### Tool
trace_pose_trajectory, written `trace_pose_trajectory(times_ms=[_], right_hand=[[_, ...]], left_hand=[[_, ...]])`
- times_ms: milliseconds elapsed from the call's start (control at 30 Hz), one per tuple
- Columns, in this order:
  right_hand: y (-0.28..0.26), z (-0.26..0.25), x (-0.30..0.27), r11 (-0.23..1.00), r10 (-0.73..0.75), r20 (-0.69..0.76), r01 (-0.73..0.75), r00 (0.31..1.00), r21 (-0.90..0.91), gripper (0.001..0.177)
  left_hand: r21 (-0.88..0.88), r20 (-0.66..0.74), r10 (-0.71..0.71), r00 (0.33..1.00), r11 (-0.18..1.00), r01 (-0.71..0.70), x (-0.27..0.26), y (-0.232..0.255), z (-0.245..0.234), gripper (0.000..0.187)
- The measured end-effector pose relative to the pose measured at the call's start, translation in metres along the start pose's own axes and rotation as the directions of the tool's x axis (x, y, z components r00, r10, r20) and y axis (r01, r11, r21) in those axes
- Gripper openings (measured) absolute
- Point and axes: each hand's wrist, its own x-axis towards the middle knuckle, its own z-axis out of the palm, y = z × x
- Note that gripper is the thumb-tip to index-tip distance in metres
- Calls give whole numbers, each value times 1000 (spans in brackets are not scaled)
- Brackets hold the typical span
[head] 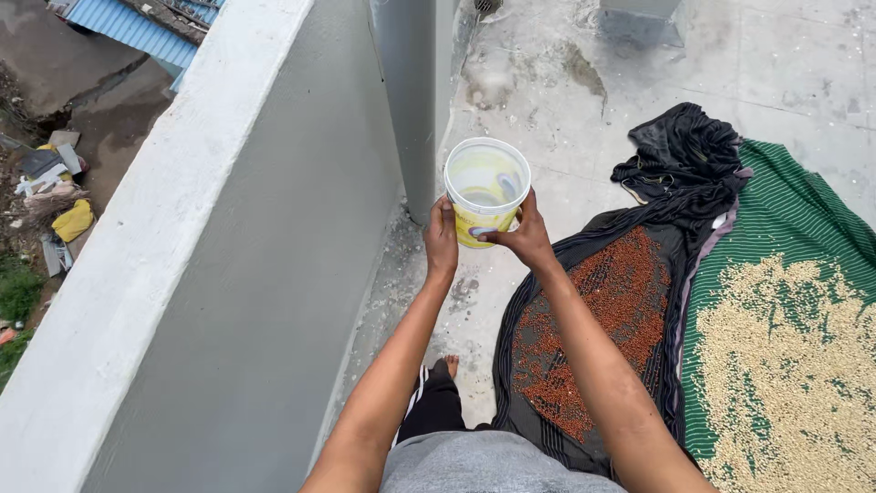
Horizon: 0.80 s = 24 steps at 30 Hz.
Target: The person fills a small bucket with water by hand from a tap and a larger container, then pours it into various potted plants on a balcony.
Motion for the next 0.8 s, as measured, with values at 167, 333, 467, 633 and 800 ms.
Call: trace_pose_trajectory(times_ms=[167,333,467,633,800], right_hand=[[25,-61,83,998,3,-136,-12,991,-68,114],[60,-126,169,1000,0,-205,1,979,6,118],[99,-184,260,1000,-10,-249,3,968,-31,119],[129,-250,369,998,35,-204,-24,978,53,120],[160,-310,490,999,15,-159,-8,987,43,111]], left_hand=[[50,123,-11,992,999,5,91,4,79,62],[-51,206,-17,978,998,28,174,4,165,60],[-46,250,-7,968,999,19,260,-9,241,60],[-20,231,26,973,1000,-22,368,-15,328,62],[58,213,-45,976,998,34,467,-24,396,63]])
